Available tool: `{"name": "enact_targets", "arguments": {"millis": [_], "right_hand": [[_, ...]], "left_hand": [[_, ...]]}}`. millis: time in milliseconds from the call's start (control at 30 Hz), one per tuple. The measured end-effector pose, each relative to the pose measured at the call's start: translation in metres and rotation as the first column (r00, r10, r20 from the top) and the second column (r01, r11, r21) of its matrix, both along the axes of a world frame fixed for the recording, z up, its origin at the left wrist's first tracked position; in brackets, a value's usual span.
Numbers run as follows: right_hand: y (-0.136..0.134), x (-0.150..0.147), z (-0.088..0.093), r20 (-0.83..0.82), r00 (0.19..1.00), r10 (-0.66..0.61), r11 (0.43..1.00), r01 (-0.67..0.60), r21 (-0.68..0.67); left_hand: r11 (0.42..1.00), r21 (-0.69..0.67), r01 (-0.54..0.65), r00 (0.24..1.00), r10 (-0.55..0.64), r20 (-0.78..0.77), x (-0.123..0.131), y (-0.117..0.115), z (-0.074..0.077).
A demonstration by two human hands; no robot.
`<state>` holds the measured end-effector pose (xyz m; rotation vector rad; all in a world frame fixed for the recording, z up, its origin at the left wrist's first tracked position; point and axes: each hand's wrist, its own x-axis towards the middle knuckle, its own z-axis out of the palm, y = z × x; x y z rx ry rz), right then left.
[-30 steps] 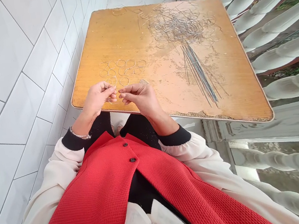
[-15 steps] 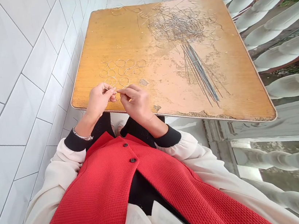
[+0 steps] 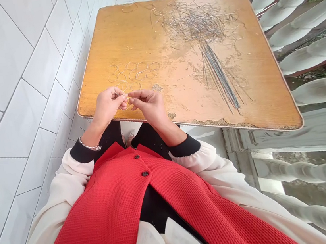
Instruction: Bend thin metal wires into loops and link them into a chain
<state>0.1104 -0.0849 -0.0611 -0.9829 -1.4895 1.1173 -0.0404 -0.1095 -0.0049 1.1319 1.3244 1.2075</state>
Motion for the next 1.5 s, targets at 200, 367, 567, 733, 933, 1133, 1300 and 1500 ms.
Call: {"name": "enact_targets", "arguments": {"millis": [200, 367, 567, 733, 933, 1133, 1300, 1500], "right_hand": [[-0.003, -0.010, -0.001, -0.248, 0.969, -0.009, 0.992, -0.023, -0.127], [-0.004, -0.001, 0.009, -0.192, 0.978, 0.077, 0.981, -0.108, -0.159], [0.007, 0.007, 0.024, -0.178, 0.980, 0.087, 0.977, -0.119, -0.175], [0.011, 0.004, 0.027, -0.267, 0.962, 0.051, 0.967, -0.114, -0.229], [0.009, 0.005, 0.027, -0.340, 0.941, -0.005, 0.946, -0.105, -0.306], [0.011, 0.009, 0.026, -0.329, 0.944, -0.005, 0.949, -0.100, -0.299], [0.015, 0.013, 0.031, -0.209, 0.977, 0.029, 0.963, -0.083, -0.256], [0.015, 0.003, 0.037, -0.146, 0.987, 0.069, 0.984, -0.092, -0.151]], "left_hand": [[1.000, 0.014, -0.006, 0.999, 0.006, 0.033, -0.001, 0.001, 0.002], [0.999, -0.042, 0.029, 0.999, -0.028, 0.024, -0.006, 0.002, 0.008], [0.984, -0.072, 0.164, 0.986, -0.164, 0.005, -0.010, 0.002, 0.013], [0.981, -0.099, 0.168, 0.985, -0.163, 0.056, -0.010, 0.002, 0.014], [0.985, -0.109, 0.137, 0.987, -0.127, 0.095, -0.013, -0.003, 0.007], [0.988, -0.071, 0.140, 0.989, -0.137, 0.051, -0.010, -0.007, -0.002], [0.995, -0.021, 0.096, 0.995, -0.096, -0.030, -0.004, -0.007, -0.006], [0.994, 0.048, 0.094, 0.990, -0.088, -0.113, 0.004, -0.014, -0.007]]}}
